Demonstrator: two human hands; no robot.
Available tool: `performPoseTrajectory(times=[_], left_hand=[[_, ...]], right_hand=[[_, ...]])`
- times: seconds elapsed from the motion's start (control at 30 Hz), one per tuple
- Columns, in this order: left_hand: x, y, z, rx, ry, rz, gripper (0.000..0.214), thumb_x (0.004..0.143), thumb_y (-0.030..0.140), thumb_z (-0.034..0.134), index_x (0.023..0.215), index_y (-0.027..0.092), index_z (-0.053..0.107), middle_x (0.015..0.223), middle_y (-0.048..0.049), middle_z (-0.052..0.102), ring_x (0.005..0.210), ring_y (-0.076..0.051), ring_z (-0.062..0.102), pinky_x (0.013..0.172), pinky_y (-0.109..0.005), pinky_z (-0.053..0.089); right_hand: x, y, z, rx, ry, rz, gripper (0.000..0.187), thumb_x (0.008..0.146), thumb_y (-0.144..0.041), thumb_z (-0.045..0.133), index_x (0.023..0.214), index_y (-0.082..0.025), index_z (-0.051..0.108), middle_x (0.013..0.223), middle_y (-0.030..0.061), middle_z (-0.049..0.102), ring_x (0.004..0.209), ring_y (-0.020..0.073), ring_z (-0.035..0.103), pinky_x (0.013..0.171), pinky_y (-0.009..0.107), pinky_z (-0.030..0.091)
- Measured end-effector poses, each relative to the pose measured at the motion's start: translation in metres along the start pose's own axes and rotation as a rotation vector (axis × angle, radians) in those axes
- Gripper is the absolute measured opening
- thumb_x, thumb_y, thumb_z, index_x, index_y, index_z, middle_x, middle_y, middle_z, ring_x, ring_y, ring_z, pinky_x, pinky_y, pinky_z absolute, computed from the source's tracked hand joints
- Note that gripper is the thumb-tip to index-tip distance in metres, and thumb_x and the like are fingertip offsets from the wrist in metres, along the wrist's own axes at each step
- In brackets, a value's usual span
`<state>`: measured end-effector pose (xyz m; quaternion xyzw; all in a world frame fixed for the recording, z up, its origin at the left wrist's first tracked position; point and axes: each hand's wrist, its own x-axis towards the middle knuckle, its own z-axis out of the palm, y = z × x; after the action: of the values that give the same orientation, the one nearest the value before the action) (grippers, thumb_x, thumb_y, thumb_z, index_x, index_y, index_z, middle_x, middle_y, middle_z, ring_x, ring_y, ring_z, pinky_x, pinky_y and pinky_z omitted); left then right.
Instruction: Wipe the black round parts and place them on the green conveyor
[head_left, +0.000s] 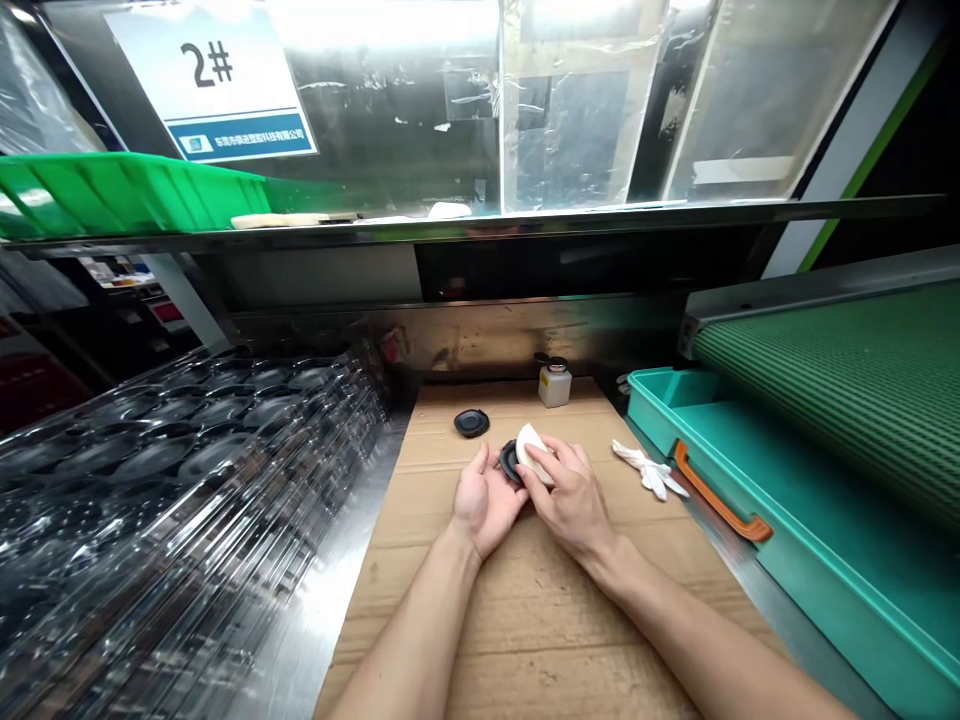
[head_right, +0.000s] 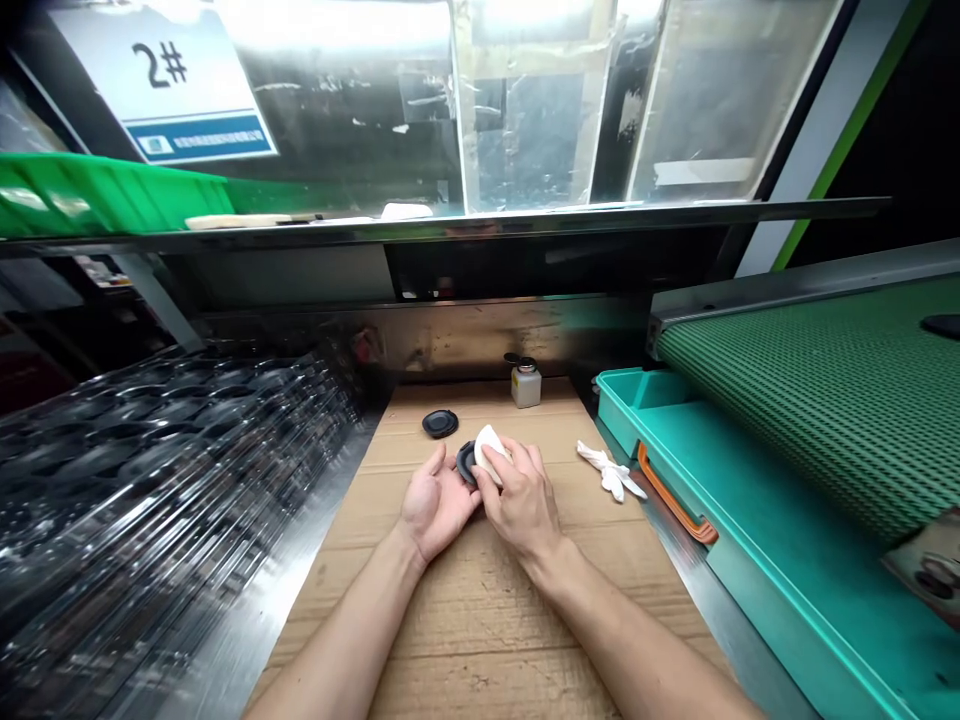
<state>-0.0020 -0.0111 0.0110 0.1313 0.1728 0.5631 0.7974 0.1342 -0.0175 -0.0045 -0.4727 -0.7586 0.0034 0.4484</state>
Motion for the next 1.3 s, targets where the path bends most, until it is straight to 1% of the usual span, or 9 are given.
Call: performPoseTrajectory(times=[0.2,0.37,0.5,0.67,0.77,0.9,1.03,1.2,1.3], left_hand=[[0.005,-0.002,-0.003,0.059,0.075,-0.140,0.038,0.093,0.036,0.038,0.105,0.009,0.062,0.112,-0.0172,0.065,0.108,-0.027,0.061,0.097,-0.043,0.046],[0.005,-0.003,0.002,0.049,0.046,0.017,0.031,0.091,0.025,0.043,0.112,0.011,0.061,0.117,-0.0142,0.064,0.111,-0.024,0.060,0.101,-0.039,0.044],[0.007,-0.007,0.001,0.055,0.073,-0.027,0.032,0.092,0.030,0.042,0.116,0.015,0.059,0.118,-0.0131,0.064,0.110,-0.025,0.061,0.100,-0.044,0.046],[0.009,-0.009,-0.003,0.078,0.065,0.025,0.030,0.092,0.026,0.043,0.112,0.012,0.061,0.116,-0.0141,0.065,0.109,-0.023,0.061,0.101,-0.040,0.046],[0.009,-0.007,-0.005,0.088,0.083,0.004,0.029,0.092,0.027,0.044,0.112,0.013,0.060,0.118,-0.0141,0.064,0.109,-0.025,0.061,0.099,-0.042,0.047],[0.010,-0.007,-0.005,0.109,0.099,0.046,0.032,0.094,0.026,0.040,0.111,0.009,0.061,0.117,-0.0162,0.064,0.108,-0.024,0.062,0.097,-0.040,0.049],[0.009,-0.007,-0.004,0.113,0.103,0.023,0.030,0.093,0.027,0.041,0.107,0.010,0.062,0.116,-0.0154,0.065,0.106,-0.024,0.062,0.095,-0.041,0.050],[0.012,-0.005,-0.006,0.118,0.149,0.105,0.029,0.094,0.025,0.040,0.106,0.011,0.062,0.112,-0.0150,0.066,0.105,-0.023,0.063,0.092,-0.040,0.052],[0.015,-0.003,-0.008,0.128,0.162,0.121,0.030,0.094,0.027,0.039,0.108,0.011,0.061,0.113,-0.0148,0.066,0.103,-0.023,0.063,0.091,-0.040,0.052]], right_hand=[[-0.011,-0.030,0.005,-0.034,-0.153,-0.034,0.034,0.090,-0.029,0.048,0.120,-0.023,0.062,0.124,0.0114,0.053,0.106,0.0247,0.047,0.090,0.040,0.044],[0.001,-0.029,0.004,-0.083,-0.095,0.051,0.034,0.093,-0.027,0.042,0.118,-0.019,0.063,0.123,0.0121,0.054,0.103,0.0239,0.047,0.090,0.039,0.044],[0.002,-0.028,0.003,-0.117,-0.156,-0.032,0.035,0.093,-0.028,0.041,0.121,-0.021,0.061,0.127,0.0109,0.052,0.105,0.0247,0.046,0.092,0.040,0.042],[0.002,-0.023,0.003,-0.196,-0.159,0.050,0.035,0.093,-0.026,0.039,0.118,-0.021,0.063,0.126,0.0115,0.054,0.103,0.0248,0.047,0.088,0.039,0.043],[0.001,-0.023,0.003,-0.185,-0.206,-0.027,0.035,0.092,-0.028,0.042,0.123,-0.025,0.059,0.130,0.0079,0.052,0.103,0.0238,0.047,0.088,0.037,0.043],[0.000,-0.025,0.002,-0.246,-0.177,0.071,0.034,0.093,-0.029,0.040,0.119,-0.023,0.062,0.126,0.0098,0.055,0.099,0.0249,0.047,0.085,0.038,0.044],[0.001,-0.019,0.003,-0.198,-0.186,-0.030,0.034,0.093,-0.030,0.042,0.121,-0.026,0.060,0.131,0.0081,0.052,0.103,0.0250,0.047,0.086,0.038,0.044],[0.014,0.002,-0.002,-0.076,-0.055,0.091,0.035,0.092,-0.030,0.045,0.122,-0.020,0.059,0.121,0.0105,0.057,0.103,0.0241,0.048,0.091,0.039,0.042],[0.015,0.005,-0.009,0.130,-0.070,0.093,0.051,0.083,-0.030,0.058,0.132,-0.017,0.048,0.122,0.0114,0.055,0.108,0.0221,0.049,0.094,0.036,0.041]])
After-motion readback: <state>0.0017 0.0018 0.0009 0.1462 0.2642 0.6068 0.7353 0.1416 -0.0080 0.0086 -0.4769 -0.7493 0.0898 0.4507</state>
